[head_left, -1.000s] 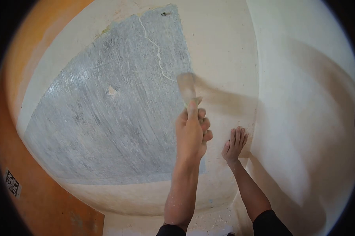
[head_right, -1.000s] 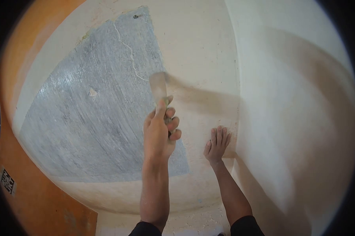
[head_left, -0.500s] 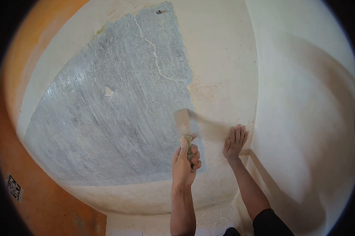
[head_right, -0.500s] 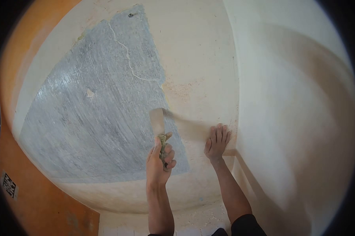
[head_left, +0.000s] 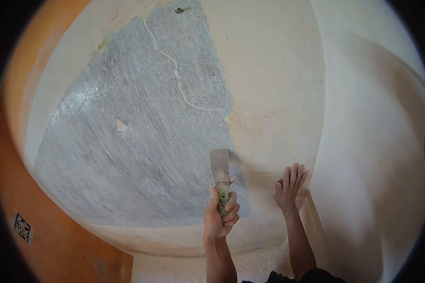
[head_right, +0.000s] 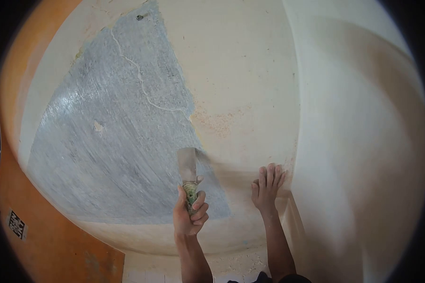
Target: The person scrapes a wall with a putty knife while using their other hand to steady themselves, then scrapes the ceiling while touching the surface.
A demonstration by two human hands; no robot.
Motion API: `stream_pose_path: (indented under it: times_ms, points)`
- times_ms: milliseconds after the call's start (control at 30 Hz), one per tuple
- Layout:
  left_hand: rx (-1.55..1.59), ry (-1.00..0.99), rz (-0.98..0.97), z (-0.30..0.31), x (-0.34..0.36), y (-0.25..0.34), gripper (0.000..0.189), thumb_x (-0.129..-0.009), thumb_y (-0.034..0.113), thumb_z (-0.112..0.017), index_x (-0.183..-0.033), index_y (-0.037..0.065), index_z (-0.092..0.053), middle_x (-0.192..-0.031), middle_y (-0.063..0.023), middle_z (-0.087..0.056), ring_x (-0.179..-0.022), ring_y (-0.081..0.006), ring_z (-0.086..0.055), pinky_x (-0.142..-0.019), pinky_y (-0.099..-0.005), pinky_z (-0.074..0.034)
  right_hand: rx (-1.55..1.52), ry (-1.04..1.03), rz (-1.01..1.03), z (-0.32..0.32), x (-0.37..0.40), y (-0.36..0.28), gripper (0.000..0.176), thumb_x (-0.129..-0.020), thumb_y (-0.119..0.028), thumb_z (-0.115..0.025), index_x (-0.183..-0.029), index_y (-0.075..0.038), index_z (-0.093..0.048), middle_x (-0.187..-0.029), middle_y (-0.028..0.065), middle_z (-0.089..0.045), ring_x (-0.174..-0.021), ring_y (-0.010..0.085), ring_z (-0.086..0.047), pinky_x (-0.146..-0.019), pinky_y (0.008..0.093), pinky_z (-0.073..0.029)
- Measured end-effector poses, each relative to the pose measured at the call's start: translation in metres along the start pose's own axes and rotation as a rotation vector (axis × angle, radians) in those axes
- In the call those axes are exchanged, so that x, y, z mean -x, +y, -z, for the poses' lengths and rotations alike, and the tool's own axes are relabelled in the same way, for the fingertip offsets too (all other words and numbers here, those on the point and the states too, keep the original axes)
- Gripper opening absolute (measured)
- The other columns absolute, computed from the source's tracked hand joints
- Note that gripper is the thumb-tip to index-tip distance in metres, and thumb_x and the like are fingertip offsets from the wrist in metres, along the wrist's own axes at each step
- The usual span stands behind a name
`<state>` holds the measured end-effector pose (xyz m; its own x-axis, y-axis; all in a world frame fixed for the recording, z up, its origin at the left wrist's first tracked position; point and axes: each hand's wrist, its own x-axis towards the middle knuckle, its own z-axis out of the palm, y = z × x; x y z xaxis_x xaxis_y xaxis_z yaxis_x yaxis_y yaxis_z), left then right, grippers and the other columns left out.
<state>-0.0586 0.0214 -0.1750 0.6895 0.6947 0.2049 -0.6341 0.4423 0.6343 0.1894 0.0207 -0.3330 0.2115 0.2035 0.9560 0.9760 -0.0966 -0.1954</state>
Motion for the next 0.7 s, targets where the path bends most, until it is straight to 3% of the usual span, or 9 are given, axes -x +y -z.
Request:
stream_pose_path:
  times_ms: [67, 267, 433, 533, 600, 700]
  points:
    - [-0.165, 0.133, -0.013, -0.010, -0.001, 0.010, 0.050, -0.108, 0.041, -0.031, -0.142, 0.005, -0.040, -0.068, 0.0030, -0.039, -0.042, -0.0031, -0.024, -0.034, -0.0176, -0.021, -0.004, -0.077, -0.014, 0.007, 0.002, 0.000, 0.060, -0.104, -0.037, -0.038, -0.157, -0.011, -0.023, -0.163, 0.0192, -0.014, -0.150, 0.0442, -0.007, -0.116, 0.0655, 0.001]
    - [-0.409, 0.171, -0.049, -0.047, -0.005, 0.034, 0.054, -0.108, 0.039, -0.034, -0.139, -0.005, -0.043, -0.066, 0.0026, -0.038, -0.043, -0.0023, -0.025, -0.033, -0.0190, -0.020, 0.024, -0.220, -0.039, 0.016, 0.005, 0.000, 0.071, -0.102, -0.038, -0.045, -0.159, -0.012, -0.011, -0.165, 0.0177, 0.000, -0.150, 0.0445, 0.005, -0.114, 0.0689, 0.006]
    - [-0.404, 0.191, -0.100, -0.053, -0.004, 0.029, 0.052, -0.108, 0.038, -0.039, -0.134, -0.005, -0.049, -0.066, 0.0023, -0.043, -0.044, -0.0023, -0.030, -0.036, -0.0198, -0.022, 0.020, -0.236, -0.048, 0.021, 0.001, -0.003, 0.078, -0.099, -0.036, -0.051, -0.159, -0.013, -0.008, -0.165, 0.0177, 0.004, -0.150, 0.0455, 0.008, -0.112, 0.0700, 0.009]
    - [-0.407, 0.187, -0.137, -0.060, -0.012, 0.022, 0.052, -0.108, 0.037, -0.039, -0.135, -0.006, -0.048, -0.067, 0.0021, -0.042, -0.043, -0.0022, -0.028, -0.035, -0.0196, -0.021, 0.067, -0.258, -0.025, 0.023, -0.001, -0.006, 0.072, -0.104, -0.034, -0.039, -0.159, -0.008, -0.001, -0.164, 0.0183, 0.010, -0.149, 0.0440, 0.013, -0.115, 0.0627, 0.014]
    - [-0.418, 0.192, -0.159, -0.066, -0.016, 0.023, 0.052, -0.108, 0.036, -0.039, -0.137, -0.006, -0.045, -0.067, 0.0020, -0.042, -0.042, -0.0023, -0.026, -0.033, -0.0193, -0.020, -0.003, -0.301, -0.089, 0.022, 0.003, -0.003, 0.083, -0.098, -0.032, -0.053, -0.159, -0.014, -0.001, -0.164, 0.0178, 0.009, -0.148, 0.0474, 0.014, -0.111, 0.0705, 0.012]
    - [-0.386, 0.188, -0.140, -0.071, -0.020, 0.020, 0.054, -0.108, 0.039, -0.038, -0.137, -0.006, -0.045, -0.067, 0.0025, -0.040, -0.046, -0.0027, -0.030, -0.035, -0.0184, -0.022, -0.041, -0.351, -0.129, 0.026, 0.005, -0.004, 0.084, -0.098, -0.030, -0.054, -0.159, -0.014, 0.001, -0.164, 0.0182, 0.014, -0.146, 0.0494, 0.019, -0.110, 0.0699, 0.014]
